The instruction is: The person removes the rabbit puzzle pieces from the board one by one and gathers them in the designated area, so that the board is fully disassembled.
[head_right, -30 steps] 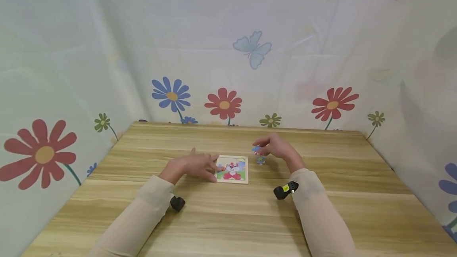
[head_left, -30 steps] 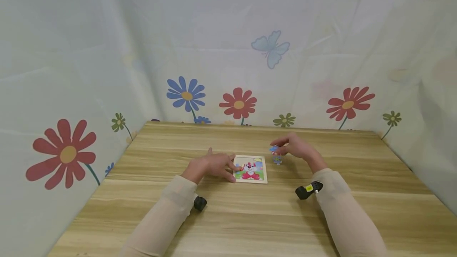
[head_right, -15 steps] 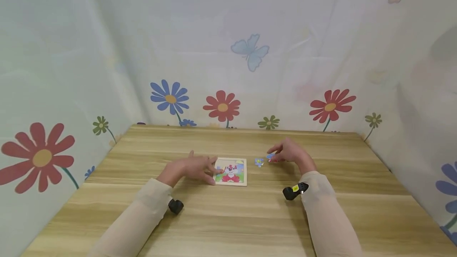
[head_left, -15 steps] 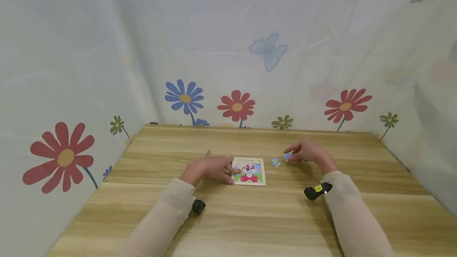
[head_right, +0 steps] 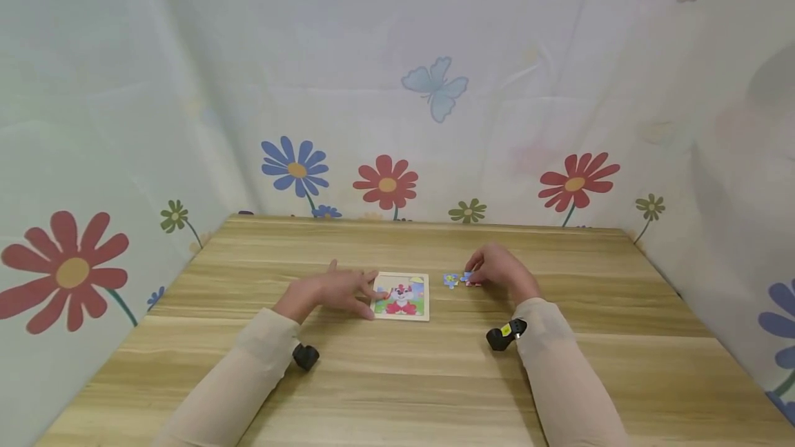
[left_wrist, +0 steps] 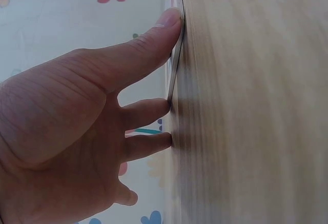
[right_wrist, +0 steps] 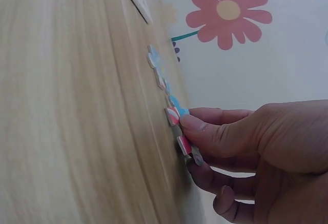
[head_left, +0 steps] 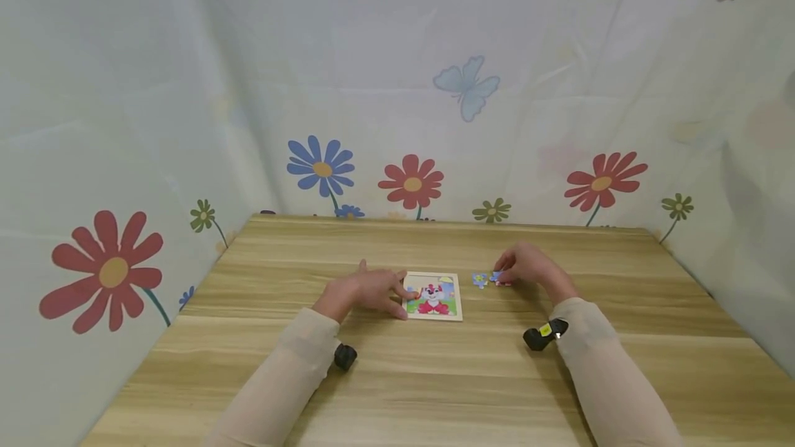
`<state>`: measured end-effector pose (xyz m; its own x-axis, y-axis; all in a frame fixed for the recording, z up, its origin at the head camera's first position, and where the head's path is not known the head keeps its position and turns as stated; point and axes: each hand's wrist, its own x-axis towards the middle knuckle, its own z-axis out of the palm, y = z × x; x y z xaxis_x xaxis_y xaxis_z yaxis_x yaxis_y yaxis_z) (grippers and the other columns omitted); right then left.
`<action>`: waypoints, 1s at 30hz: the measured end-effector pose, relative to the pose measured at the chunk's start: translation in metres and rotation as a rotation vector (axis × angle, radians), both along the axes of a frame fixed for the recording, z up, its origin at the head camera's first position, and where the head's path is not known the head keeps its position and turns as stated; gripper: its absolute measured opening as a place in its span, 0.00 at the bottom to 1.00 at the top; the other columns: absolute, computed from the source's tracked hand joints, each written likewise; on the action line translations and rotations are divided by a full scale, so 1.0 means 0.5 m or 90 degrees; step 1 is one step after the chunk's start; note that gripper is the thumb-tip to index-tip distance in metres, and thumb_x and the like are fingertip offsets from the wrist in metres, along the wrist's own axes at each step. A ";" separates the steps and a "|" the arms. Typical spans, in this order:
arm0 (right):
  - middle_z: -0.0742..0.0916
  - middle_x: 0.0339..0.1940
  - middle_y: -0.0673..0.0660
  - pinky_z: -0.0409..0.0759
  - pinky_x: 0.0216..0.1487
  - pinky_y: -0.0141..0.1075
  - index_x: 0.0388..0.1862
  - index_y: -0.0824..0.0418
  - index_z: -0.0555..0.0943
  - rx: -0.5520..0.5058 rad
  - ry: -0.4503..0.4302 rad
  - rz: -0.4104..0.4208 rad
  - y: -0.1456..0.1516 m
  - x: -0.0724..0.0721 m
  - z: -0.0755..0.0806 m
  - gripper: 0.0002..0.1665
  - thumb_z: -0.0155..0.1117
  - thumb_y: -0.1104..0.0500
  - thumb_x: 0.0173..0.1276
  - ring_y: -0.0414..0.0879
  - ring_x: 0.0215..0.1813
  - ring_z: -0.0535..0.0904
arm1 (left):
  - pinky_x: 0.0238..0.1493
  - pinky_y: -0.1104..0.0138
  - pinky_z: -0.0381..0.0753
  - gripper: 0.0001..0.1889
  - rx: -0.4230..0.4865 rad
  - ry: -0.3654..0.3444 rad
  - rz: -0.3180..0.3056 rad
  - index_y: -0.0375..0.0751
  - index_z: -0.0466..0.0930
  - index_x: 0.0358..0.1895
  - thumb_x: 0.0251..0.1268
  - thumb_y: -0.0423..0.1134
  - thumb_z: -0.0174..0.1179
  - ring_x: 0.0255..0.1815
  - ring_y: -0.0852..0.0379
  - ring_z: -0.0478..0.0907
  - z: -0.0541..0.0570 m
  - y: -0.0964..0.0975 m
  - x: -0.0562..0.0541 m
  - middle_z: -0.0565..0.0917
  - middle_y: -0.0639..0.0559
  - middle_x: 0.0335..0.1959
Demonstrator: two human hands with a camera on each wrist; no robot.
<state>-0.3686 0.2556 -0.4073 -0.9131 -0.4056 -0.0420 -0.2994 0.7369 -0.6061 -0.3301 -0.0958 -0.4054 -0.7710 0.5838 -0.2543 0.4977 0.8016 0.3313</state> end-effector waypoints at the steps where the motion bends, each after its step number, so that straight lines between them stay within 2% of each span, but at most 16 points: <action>1: 0.89 0.30 0.59 0.77 0.33 0.32 0.39 0.72 0.87 -0.001 0.002 0.003 -0.001 0.000 -0.001 0.07 0.71 0.71 0.61 0.42 0.30 0.80 | 0.69 0.30 0.29 0.29 0.000 0.000 -0.001 0.64 0.79 0.64 0.57 0.58 0.70 0.78 0.48 0.56 0.001 0.000 0.000 0.60 0.49 0.78; 10: 0.89 0.30 0.58 0.76 0.31 0.32 0.39 0.72 0.87 -0.006 -0.002 -0.015 -0.007 0.003 -0.004 0.07 0.71 0.70 0.62 0.43 0.30 0.79 | 0.69 0.30 0.29 0.28 0.003 -0.006 0.004 0.64 0.80 0.63 0.57 0.58 0.70 0.78 0.48 0.57 0.004 0.002 0.003 0.60 0.48 0.78; 19: 0.89 0.30 0.58 0.74 0.31 0.34 0.39 0.71 0.88 0.011 0.012 -0.011 -0.008 0.006 -0.002 0.08 0.74 0.69 0.60 0.42 0.29 0.77 | 0.69 0.30 0.29 0.28 -0.001 0.001 0.007 0.64 0.80 0.63 0.56 0.58 0.70 0.78 0.49 0.57 0.002 0.002 0.004 0.60 0.50 0.78; 30: 0.88 0.30 0.57 0.73 0.33 0.35 0.40 0.71 0.88 0.001 0.006 -0.005 0.000 0.004 -0.001 0.08 0.72 0.68 0.62 0.43 0.30 0.75 | 0.69 0.30 0.29 0.28 0.000 0.001 0.014 0.64 0.80 0.63 0.56 0.58 0.70 0.78 0.50 0.57 0.004 0.002 0.006 0.61 0.50 0.78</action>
<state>-0.3667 0.2557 -0.4078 -0.9169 -0.3978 -0.0335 -0.2992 0.7404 -0.6019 -0.3273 -0.0949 -0.4032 -0.7836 0.5672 -0.2533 0.4809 0.8120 0.3307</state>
